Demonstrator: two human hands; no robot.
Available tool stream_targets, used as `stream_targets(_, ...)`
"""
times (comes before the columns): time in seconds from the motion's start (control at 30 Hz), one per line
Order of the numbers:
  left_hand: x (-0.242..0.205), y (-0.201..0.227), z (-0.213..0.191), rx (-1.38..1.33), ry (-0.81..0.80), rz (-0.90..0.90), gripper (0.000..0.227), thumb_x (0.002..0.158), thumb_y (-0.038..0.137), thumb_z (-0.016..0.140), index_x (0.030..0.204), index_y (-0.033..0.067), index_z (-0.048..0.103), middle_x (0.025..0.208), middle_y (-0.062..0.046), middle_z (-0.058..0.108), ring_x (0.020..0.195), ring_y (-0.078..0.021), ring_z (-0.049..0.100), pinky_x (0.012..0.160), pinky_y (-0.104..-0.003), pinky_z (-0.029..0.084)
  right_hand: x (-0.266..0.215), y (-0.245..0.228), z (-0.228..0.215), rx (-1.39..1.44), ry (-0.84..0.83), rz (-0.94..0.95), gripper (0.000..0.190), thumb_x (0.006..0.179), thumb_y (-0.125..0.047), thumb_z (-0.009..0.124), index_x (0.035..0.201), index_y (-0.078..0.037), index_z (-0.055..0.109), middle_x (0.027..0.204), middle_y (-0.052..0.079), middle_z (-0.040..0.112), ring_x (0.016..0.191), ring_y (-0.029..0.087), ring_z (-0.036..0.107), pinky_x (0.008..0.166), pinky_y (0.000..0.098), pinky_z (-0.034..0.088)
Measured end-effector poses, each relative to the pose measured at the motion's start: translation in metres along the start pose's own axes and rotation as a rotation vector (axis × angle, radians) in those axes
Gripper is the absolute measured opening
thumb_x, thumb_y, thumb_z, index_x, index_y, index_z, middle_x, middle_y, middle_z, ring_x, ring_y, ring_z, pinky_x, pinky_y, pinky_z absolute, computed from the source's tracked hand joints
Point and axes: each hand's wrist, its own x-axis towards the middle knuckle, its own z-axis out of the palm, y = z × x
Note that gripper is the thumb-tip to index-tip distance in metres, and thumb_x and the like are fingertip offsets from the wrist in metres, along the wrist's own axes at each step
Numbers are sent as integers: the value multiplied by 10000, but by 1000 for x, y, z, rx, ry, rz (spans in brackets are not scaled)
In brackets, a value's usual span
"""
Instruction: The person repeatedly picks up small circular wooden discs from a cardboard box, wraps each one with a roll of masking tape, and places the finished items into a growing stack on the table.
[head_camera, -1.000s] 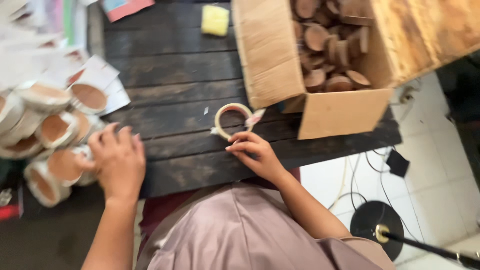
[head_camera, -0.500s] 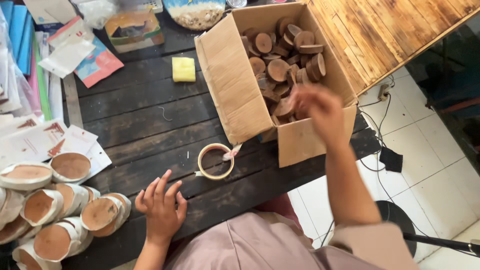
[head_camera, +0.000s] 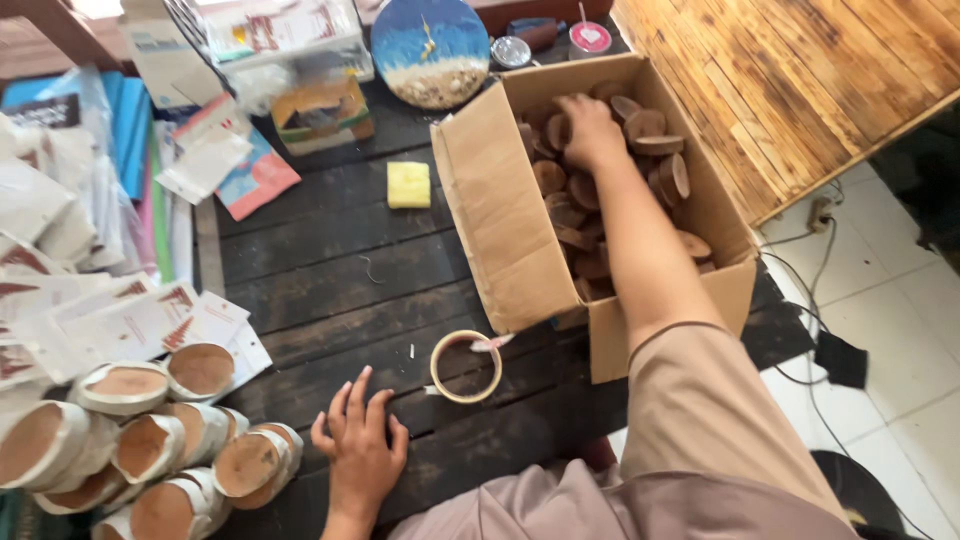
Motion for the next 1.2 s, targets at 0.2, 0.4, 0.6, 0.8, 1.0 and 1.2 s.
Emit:
stream_targets(0.2,4,2,1,47,-57,-14,426,766,341,577,1186,299,636,1618,-8,457,1424,-240,459,1117,-550,268,-12,-18,11,-168,-3,121,669,777,-268,843,1395,-344,599,1222,172,395,1141,452,486,950,577,500)
stream_targets(0.4,1,0,6,18,-109,-36,460,741,340,586,1197,291,622,1652,-22,398,1445,-263,434,1109,-582,290,-18,-8,-1,-35,194,165,256,825,-165,764,1030,-173,610,1081,157,504,930,411,639,696,555,538)
stream_targets(0.6,0,-3,8,8,-78,3,501,721,331,603,1218,276,621,1663,-43,388,1460,-271,411,1111,-585,296,-119,-111,-104,710,186,185,366,934,-331,740,1177,-117,569,832,36,670,782,131,620,678,339,469)
stream_targets(0.8,0,-12,16,-524,14,17,334,912,188,557,1231,268,612,1590,2,461,1388,-272,453,1054,-482,315,-260,-184,-62,1494,-212,36,332,969,79,494,1236,-116,461,1003,146,715,957,307,763,806,421,657)
stream_targets(1.0,40,32,-57,-1411,-195,-107,634,953,202,724,1498,114,411,1502,-115,538,1255,-336,618,859,-408,615,-320,-222,-17,1329,-408,-24,366,905,43,715,1250,-30,615,973,214,773,861,230,769,754,360,660)
stream_targets(1.2,45,7,-26,-1536,-191,-453,304,944,103,759,1204,120,603,1021,-21,662,902,-146,724,740,-290,659,-307,-210,-38,1046,-209,-190,393,958,-34,649,1325,-174,657,985,87,789,869,149,760,789,294,623)
